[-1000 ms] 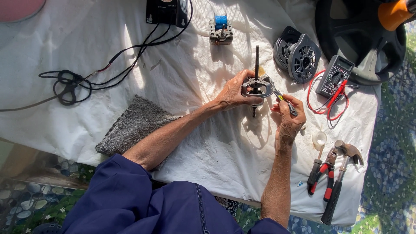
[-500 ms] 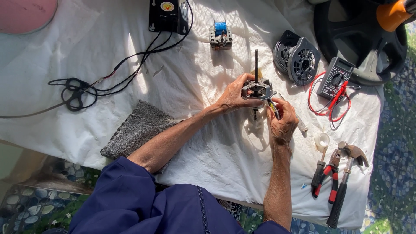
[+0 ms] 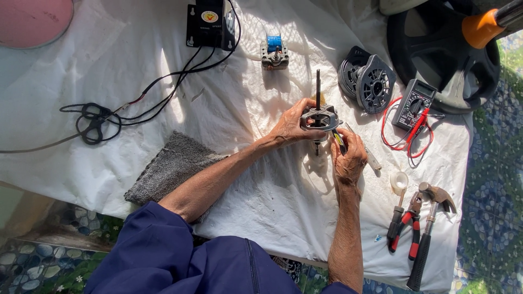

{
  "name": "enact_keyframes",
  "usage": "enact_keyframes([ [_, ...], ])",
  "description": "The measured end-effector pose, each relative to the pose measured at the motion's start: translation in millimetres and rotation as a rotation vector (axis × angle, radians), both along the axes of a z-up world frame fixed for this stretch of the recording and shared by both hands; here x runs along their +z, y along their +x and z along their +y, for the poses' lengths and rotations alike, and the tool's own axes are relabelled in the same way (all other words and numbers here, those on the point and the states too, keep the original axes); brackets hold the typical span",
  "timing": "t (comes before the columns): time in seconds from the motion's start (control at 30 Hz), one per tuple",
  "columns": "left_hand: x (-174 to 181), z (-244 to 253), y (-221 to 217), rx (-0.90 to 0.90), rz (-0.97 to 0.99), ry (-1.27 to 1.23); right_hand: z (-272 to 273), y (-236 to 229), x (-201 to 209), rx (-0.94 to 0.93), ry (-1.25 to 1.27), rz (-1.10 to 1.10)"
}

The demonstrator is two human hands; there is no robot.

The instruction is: Cleaning a small electric motor assembly using a brush and a small metal tool to remove dust and debris.

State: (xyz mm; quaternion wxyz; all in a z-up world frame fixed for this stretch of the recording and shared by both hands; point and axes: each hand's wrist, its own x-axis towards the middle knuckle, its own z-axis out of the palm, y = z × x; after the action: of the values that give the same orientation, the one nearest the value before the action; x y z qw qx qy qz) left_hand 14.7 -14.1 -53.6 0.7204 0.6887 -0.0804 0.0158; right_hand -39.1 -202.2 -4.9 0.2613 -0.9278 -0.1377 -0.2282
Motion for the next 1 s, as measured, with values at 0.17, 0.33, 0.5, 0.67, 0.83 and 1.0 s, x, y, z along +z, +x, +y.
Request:
enact_keyframes([
  [0.17, -3.0, -0.4, 2.3, -0.006, 0.011, 0.007, 1.0, 1.6, -1.4, -0.013, 0.003, -0.002],
  [0.33, -8.0, 0.3, 5.4, -0.015, 0.039, -0.015, -3.8, 4.1, -7.2, -0.018, 0.011, 0.008],
  [0.5, -3.5, 2.2, 1.7, -0.027, 0.044, -0.041, -2.3, 1.3, -1.7, -0.002, 0.003, 0.018],
  [0.67, -8.2, -0.3, 5.7, -0.011, 0.041, -0.030, -5.3, 4.6, -8.1, -0.019, -0.011, 0.020],
  [0.83, -5.3, 1.1, 3.0, -0.012, 0.033, -0.029, -4.1, 4.3, -8.3, -0.023, -0.018, 0.015],
  [1.0, -4.6, 1.2, 1.9, -0.009, 0.038, 0.002, -3.5, 2.4, -7.1, -0.030, -0.020, 0.016],
])
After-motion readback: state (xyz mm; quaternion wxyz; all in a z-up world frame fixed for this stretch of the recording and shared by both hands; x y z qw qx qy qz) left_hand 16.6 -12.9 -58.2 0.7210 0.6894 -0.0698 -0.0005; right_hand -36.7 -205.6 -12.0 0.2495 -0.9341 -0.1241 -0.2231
